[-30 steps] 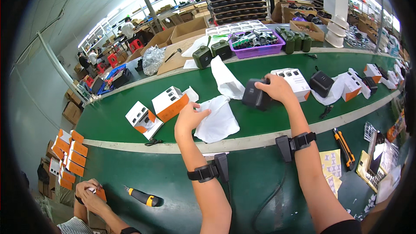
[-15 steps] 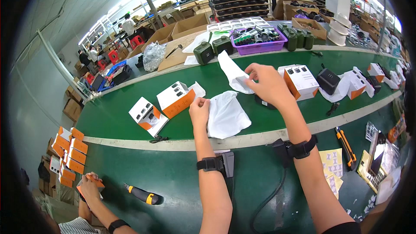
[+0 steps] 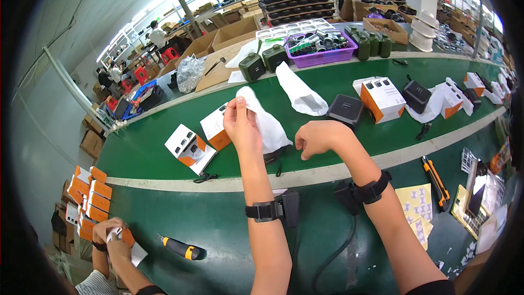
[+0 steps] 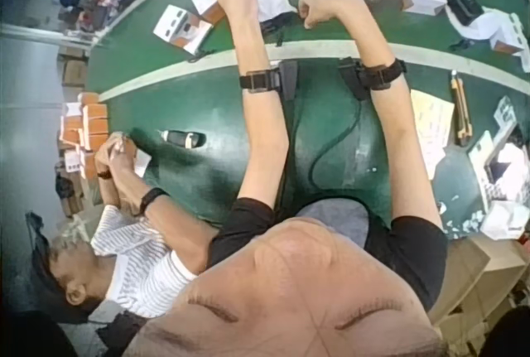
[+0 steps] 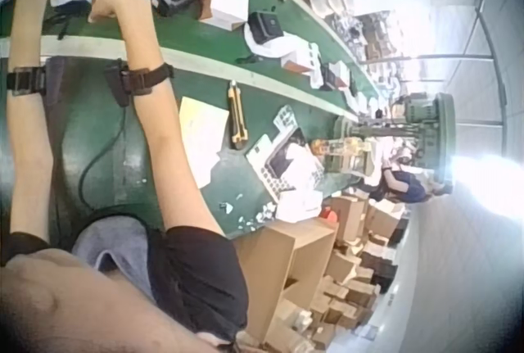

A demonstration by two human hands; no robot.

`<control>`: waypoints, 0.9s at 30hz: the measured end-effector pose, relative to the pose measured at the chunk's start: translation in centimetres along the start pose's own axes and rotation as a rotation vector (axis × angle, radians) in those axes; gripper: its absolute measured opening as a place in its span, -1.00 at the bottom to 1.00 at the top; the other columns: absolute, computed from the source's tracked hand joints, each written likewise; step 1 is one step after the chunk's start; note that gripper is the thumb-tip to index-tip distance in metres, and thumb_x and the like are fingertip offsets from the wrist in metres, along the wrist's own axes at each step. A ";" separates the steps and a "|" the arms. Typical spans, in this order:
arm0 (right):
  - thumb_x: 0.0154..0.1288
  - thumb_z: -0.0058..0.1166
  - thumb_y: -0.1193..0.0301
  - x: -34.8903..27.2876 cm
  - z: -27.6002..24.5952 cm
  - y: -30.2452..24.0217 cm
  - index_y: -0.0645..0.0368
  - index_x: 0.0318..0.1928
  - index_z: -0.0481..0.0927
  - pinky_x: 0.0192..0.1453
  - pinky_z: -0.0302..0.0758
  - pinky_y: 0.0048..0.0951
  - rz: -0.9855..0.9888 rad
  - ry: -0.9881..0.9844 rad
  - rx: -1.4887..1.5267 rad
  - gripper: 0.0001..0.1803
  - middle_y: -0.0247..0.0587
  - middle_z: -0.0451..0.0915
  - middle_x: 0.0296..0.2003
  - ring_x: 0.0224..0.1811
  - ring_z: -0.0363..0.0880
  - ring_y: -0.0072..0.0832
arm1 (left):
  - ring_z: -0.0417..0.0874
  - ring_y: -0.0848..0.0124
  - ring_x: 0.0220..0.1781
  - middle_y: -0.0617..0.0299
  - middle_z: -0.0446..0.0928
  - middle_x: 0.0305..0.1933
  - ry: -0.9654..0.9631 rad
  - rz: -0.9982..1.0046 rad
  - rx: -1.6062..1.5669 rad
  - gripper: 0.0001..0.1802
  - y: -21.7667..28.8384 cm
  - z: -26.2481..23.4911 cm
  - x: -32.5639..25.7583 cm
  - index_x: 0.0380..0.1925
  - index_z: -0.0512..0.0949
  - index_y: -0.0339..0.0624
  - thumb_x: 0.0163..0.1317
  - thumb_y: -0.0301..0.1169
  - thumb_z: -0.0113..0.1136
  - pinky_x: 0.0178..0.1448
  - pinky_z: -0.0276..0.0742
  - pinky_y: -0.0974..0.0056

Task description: Packaging small electronic speakers into boxes on an assembly line.

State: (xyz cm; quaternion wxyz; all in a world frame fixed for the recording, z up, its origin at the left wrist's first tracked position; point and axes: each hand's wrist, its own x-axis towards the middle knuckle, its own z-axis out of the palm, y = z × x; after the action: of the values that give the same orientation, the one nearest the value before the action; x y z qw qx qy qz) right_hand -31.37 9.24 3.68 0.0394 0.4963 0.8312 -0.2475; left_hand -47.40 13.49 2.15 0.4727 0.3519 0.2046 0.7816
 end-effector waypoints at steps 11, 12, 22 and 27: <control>0.00 0.10 0.04 4.1 3.3 -0.2 0.20 -0.29 0.61 -0.14 0.49 -0.28 0.199 0.186 -0.059 -0.54 -0.10 0.58 -0.25 -0.19 0.56 -0.23 | 0.48 0.47 -0.22 0.20 0.39 -0.20 0.132 0.234 0.268 -0.84 1.3 -1.6 0.9 -0.23 0.40 -0.26 0.23 -0.42 0.00 0.01 0.40 0.36; 0.01 0.10 0.07 4.6 3.3 1.0 0.19 -0.27 0.60 -0.12 0.48 -0.27 0.221 0.103 0.101 -0.56 -0.10 0.57 -0.22 -0.16 0.55 -0.24 | 0.46 0.47 -0.23 0.18 0.35 -0.15 0.263 0.208 0.375 -0.77 1.8 -0.7 0.3 -0.16 0.38 -0.25 0.20 -0.41 0.01 -0.05 0.39 0.38; -0.08 0.19 0.18 1.7 0.7 1.5 0.15 -0.41 0.60 -0.25 0.50 -0.27 0.289 0.635 0.090 -0.70 -0.08 0.59 -0.39 -0.33 0.58 -0.20 | 0.46 0.53 -0.34 0.28 0.50 -0.30 -0.086 -0.013 0.979 -0.69 2.1 -4.3 1.0 -0.28 0.47 -0.19 0.00 -0.27 0.23 -0.28 0.39 0.39; -0.09 0.18 0.21 1.6 0.9 1.5 0.12 -0.48 0.55 -0.27 0.49 -0.26 0.235 0.762 0.132 -0.74 -0.12 0.57 -0.45 -0.36 0.57 -0.20 | 0.51 0.23 -0.16 -0.04 0.46 -0.17 -0.494 -0.169 1.479 -0.01 -5.3 -5.1 -1.2 -0.12 0.29 -0.44 -0.62 -0.13 0.54 -0.07 0.43 0.26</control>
State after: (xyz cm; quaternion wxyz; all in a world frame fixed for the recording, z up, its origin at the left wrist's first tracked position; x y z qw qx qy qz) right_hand -31.10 10.73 1.82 -0.2752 0.6457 0.7062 -0.0924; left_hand -47.68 14.96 -5.11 0.2052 0.7222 0.5870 0.3029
